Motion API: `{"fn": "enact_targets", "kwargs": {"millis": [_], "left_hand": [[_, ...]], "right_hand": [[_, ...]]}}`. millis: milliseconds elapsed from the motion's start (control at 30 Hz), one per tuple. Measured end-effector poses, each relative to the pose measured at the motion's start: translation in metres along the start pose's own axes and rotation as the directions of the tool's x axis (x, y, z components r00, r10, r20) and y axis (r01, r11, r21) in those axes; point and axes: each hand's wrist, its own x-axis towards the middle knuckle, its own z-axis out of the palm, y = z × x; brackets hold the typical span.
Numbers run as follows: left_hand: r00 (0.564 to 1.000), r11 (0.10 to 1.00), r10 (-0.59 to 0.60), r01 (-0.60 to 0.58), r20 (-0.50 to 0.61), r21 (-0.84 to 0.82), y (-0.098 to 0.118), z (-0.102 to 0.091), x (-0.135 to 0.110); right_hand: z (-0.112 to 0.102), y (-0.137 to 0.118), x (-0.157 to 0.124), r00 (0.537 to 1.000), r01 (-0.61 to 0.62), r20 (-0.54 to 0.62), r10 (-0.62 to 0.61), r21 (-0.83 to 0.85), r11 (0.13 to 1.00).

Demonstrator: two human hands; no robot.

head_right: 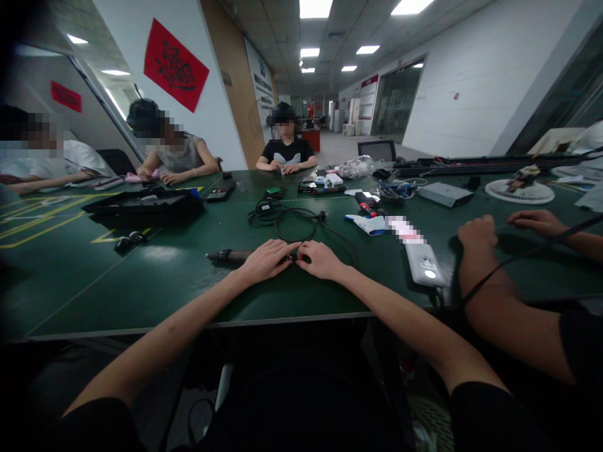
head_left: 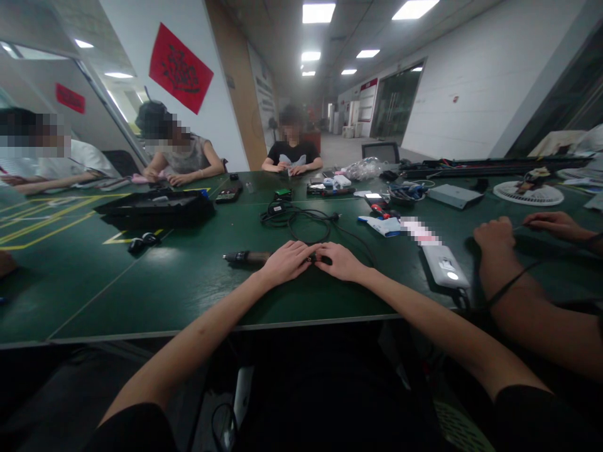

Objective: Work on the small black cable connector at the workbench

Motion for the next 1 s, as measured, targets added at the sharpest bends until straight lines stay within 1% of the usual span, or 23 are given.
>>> {"fn": "enact_targets", "kwargs": {"millis": [100, 267, 400, 567, 733, 867, 1000], "left_hand": [[0.999, 1.000, 0.030, -0.030, 0.015, -0.006, 0.0000, -0.0004, -0.0006], [1.000, 1.000, -0.003, 0.003, -0.002, 0.015, -0.0001, -0.0001, -0.0004], [1.000, 1.000, 0.025, -0.025, 0.014, 0.003, -0.0004, -0.0005, -0.0004], [1.000, 1.000, -0.003, 0.003, -0.002, 0.006, -0.0005, 0.0006, -0.0003], [0.999, 1.000, 0.031, -0.031, 0.009, -0.004, 0.0002, -0.0008, -0.0006], [1.000, 1.000, 0.002, -0.002, 0.008, 0.004, 0.0007, -0.0011, -0.0005], [1.000, 1.000, 0.014, -0.014, 0.010, -0.014, 0.0009, -0.0003, -0.0007]], "right_hand": [[-0.0001, -0.0007, -0.0003, 1.000, -0.011, -0.009, 0.011, 0.000, 1.000], [-0.0003, -0.0010, -0.0001, 1.000, -0.011, -0.004, 0.011, 0.002, 1.000], [-0.0012, -0.0017, 0.0002, 1.000, -0.019, 0.000, 0.019, 0.006, 1.000], [-0.0017, -0.0025, 0.0002, 1.000, -0.018, 0.005, 0.018, 0.005, 1.000], [0.0002, -0.0012, 0.0002, 1.000, -0.017, 0.000, 0.017, 0.003, 1.000], [0.0013, -0.0005, -0.0001, 1.000, -0.022, -0.002, 0.022, -0.003, 1.000], [0.0005, -0.0013, -0.0004, 1.000, -0.023, -0.006, 0.023, -0.006, 1.000]]}}
